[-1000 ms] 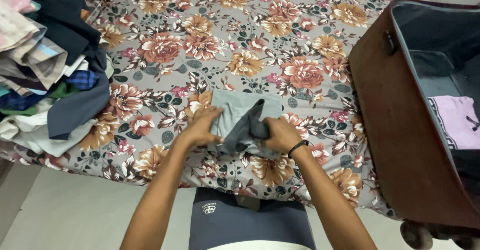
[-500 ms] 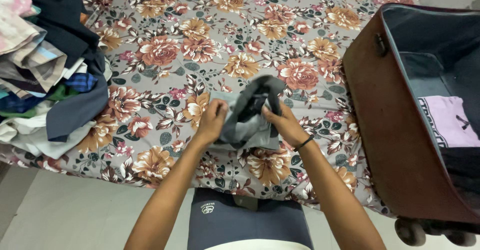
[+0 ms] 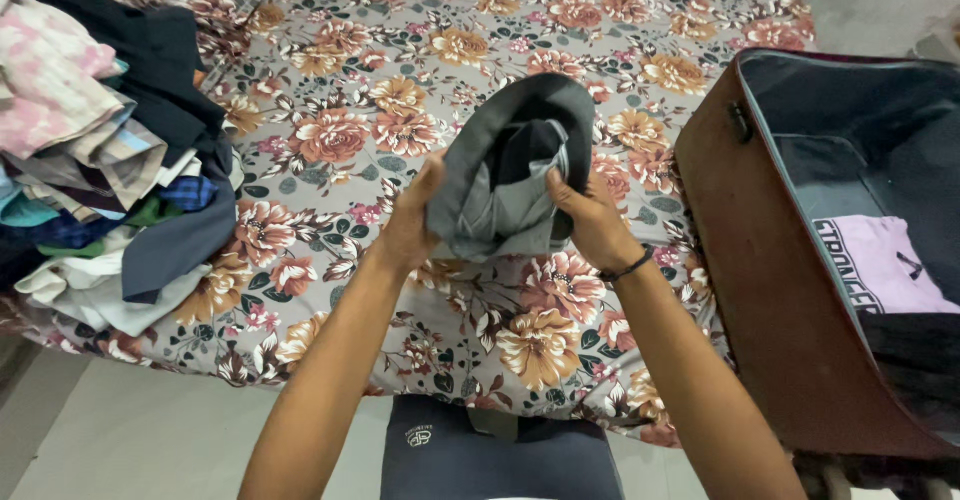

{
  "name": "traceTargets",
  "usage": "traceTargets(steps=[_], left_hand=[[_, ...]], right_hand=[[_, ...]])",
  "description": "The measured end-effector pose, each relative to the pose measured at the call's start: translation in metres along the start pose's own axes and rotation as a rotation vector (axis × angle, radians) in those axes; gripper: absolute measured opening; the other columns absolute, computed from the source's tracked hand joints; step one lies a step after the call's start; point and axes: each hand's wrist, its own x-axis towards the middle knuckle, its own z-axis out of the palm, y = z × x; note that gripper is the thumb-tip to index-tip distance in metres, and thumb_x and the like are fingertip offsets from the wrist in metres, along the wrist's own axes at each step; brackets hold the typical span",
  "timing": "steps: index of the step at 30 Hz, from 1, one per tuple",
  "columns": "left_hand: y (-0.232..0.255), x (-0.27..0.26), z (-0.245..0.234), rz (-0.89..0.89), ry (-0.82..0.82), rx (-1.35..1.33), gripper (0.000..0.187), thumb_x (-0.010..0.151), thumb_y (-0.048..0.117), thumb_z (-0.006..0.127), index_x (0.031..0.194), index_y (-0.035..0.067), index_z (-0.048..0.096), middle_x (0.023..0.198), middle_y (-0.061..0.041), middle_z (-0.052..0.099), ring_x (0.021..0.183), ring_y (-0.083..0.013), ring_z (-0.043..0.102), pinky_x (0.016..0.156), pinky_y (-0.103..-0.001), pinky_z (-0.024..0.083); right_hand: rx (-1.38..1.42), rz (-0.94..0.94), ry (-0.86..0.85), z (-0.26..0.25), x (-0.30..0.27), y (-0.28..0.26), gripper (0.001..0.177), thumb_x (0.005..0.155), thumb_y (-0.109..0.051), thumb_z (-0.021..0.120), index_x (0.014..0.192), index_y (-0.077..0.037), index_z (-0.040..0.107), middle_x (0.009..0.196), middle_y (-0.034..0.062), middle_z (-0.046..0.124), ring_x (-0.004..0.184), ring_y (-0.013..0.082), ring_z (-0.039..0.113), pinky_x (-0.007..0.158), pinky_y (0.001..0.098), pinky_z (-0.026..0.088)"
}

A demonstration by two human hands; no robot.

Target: The person folds a gray polo shirt and a light purple long-sleeved shirt by hand on a bed before placing them into a suitcase.

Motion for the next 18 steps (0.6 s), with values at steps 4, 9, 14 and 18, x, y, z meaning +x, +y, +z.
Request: traceTargets(steps=[4,9,14,18], left_hand=[[0.019,0.019,0.024,0.009,0.241,0.781,0.074,0.077,0.023,0.083,0.139,0.009,0.045,0.122,-0.005,0.065,0.109,-0.0127,0.063,0.094,-0.029,0.052],[0.034,0.035,0.029,0.119,0.25,1.069,0.059,0.089,0.01,0.071,0.145,0.009,0.053,0.122,-0.01,0.068,0.109,-0.0177,0.061,0.097,-0.032,0.049],[0.066,0.053,0.045,0.144,0.347,1.174,0.046,0.09,0.011,0.073,0.133,0.009,0.058,0.114,-0.007,0.07,0.102,-0.015,0.064,0.092,-0.03,0.051],[0.086,0.063,0.068,0.215,0.338,1.142,0.039,0.093,0.013,0.07,0.13,0.008,0.06,0.108,-0.009,0.071,0.1,-0.015,0.063,0.092,-0.03,0.052]], right_hand=[[0.024,-0.049,-0.005,0.009,0.009,-0.026,0.015,0.103,-0.025,0.06,0.1,-0.01,0.06,0.088,-0.0076,0.055,0.082,0.0043,0.049,0.075,0.0251,0.043],[-0.451,-0.226,0.008,0.011,0.014,-0.065,0.022,0.108,-0.025,0.058,0.094,-0.01,0.051,0.08,-0.0068,0.043,0.074,0.0045,0.038,0.064,0.0259,0.033],[-0.473,-0.325,-0.031,0.016,0.019,-0.105,0.019,0.109,-0.023,0.057,0.098,-0.01,0.05,0.085,-0.0066,0.045,0.078,0.0047,0.04,0.069,0.0243,0.037],[-0.458,-0.342,-0.018,0.018,0.023,-0.126,0.022,0.112,-0.024,0.058,0.102,-0.006,0.05,0.085,-0.0041,0.044,0.077,0.0098,0.038,0.069,0.0283,0.035]])
